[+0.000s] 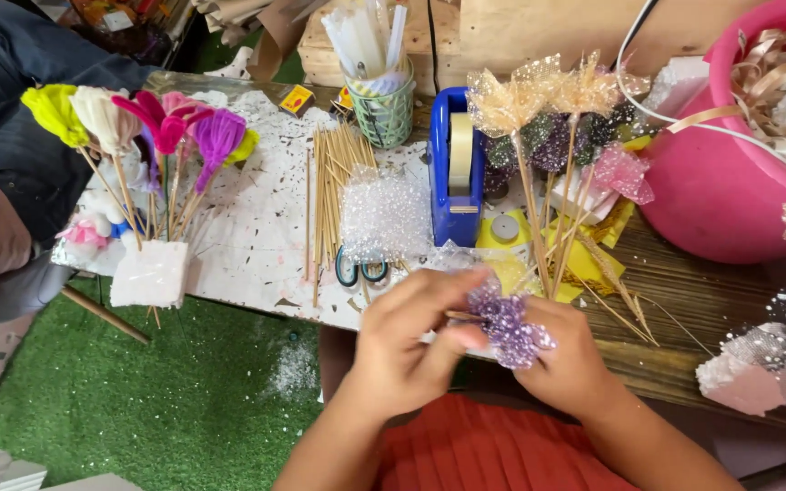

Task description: The person attaches decorative glittery bow-like elements to wooden sticks using adhesive tape and hand manipulation. They assemble the ornaments by wrapping netting material around the top of the sticks and securing them.

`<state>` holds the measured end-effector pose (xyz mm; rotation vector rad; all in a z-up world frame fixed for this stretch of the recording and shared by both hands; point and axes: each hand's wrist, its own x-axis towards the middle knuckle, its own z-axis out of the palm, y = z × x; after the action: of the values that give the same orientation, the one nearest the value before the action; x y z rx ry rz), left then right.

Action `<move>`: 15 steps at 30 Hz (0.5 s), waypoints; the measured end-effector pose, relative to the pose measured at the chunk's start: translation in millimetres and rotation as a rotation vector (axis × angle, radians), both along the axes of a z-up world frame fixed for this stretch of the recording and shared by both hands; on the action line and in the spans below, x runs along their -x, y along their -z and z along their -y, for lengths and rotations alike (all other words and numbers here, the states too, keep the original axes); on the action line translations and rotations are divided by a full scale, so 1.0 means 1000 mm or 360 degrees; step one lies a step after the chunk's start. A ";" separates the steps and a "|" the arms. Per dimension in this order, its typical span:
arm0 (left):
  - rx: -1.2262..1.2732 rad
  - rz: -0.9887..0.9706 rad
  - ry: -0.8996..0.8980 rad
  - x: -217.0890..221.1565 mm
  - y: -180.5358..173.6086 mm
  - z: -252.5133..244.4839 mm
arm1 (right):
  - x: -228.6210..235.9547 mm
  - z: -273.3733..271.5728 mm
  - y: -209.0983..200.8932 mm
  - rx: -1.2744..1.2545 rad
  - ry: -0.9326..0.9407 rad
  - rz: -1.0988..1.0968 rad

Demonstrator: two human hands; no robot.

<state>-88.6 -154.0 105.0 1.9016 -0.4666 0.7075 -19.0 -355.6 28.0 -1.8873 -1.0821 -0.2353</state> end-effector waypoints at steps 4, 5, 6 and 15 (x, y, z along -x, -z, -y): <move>0.0124 0.0233 -0.0190 0.007 -0.011 -0.002 | 0.004 -0.010 -0.019 0.0013 -0.0059 -0.0150; 0.0136 0.0310 -0.0138 0.006 -0.012 -0.002 | 0.004 -0.010 -0.017 0.0032 -0.0062 -0.0122; 0.0149 0.0387 -0.0085 0.004 -0.014 -0.003 | 0.004 -0.010 -0.014 0.0052 -0.0066 -0.0095; -0.0219 0.0134 0.0109 -0.005 0.011 0.007 | 0.007 -0.001 -0.013 -0.0093 0.0101 -0.0470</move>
<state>-83.8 -161.5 94.1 1.9792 -0.6453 0.7282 -26.3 -354.3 41.2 -1.8371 -0.8090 -0.0213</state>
